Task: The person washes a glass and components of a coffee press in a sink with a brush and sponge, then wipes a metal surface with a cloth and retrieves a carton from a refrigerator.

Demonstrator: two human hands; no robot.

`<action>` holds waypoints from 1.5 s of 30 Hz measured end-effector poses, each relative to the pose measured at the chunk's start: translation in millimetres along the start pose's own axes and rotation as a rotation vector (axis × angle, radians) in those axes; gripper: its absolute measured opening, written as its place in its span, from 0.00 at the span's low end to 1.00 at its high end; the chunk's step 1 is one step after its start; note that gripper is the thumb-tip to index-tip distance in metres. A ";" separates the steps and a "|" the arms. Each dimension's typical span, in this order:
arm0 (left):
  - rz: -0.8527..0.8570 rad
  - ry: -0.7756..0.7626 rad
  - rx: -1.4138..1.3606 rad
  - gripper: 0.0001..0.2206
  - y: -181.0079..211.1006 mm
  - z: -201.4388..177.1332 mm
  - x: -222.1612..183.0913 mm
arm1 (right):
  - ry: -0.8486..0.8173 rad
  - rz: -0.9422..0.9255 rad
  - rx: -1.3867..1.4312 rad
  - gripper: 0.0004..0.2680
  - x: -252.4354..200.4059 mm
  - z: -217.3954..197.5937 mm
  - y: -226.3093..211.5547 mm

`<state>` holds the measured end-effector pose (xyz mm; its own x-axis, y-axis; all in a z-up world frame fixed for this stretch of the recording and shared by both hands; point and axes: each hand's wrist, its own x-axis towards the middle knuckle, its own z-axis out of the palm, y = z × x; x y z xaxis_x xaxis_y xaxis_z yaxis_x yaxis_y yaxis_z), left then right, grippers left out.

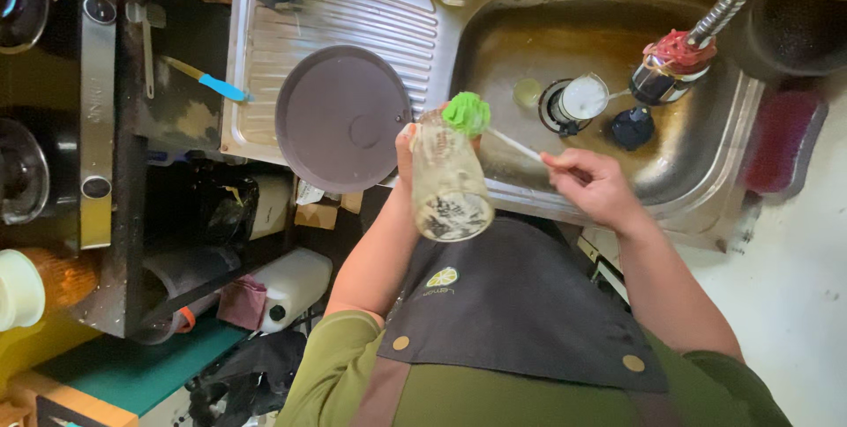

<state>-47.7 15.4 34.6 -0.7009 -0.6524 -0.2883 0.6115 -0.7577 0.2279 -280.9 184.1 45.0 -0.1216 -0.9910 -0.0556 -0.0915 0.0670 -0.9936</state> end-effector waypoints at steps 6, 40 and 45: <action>-0.148 -0.341 0.385 0.27 8.5 -30.4 11.8 | -0.237 -0.006 -0.005 0.09 2.8 -40.0 -29.2; -0.022 -0.134 0.227 0.20 45.9 -104.2 -67.0 | -0.177 0.410 -0.051 0.15 16.6 14.3 43.4; 0.131 -0.336 0.151 0.17 47.6 -115.4 -71.1 | -0.201 0.405 -0.139 0.13 23.9 39.7 40.6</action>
<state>73.7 27.6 -41.4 -0.7168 -0.6940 0.0672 0.6605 -0.6451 0.3842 -248.2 158.5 -0.7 0.0178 -0.8839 -0.4674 -0.2095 0.4538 -0.8661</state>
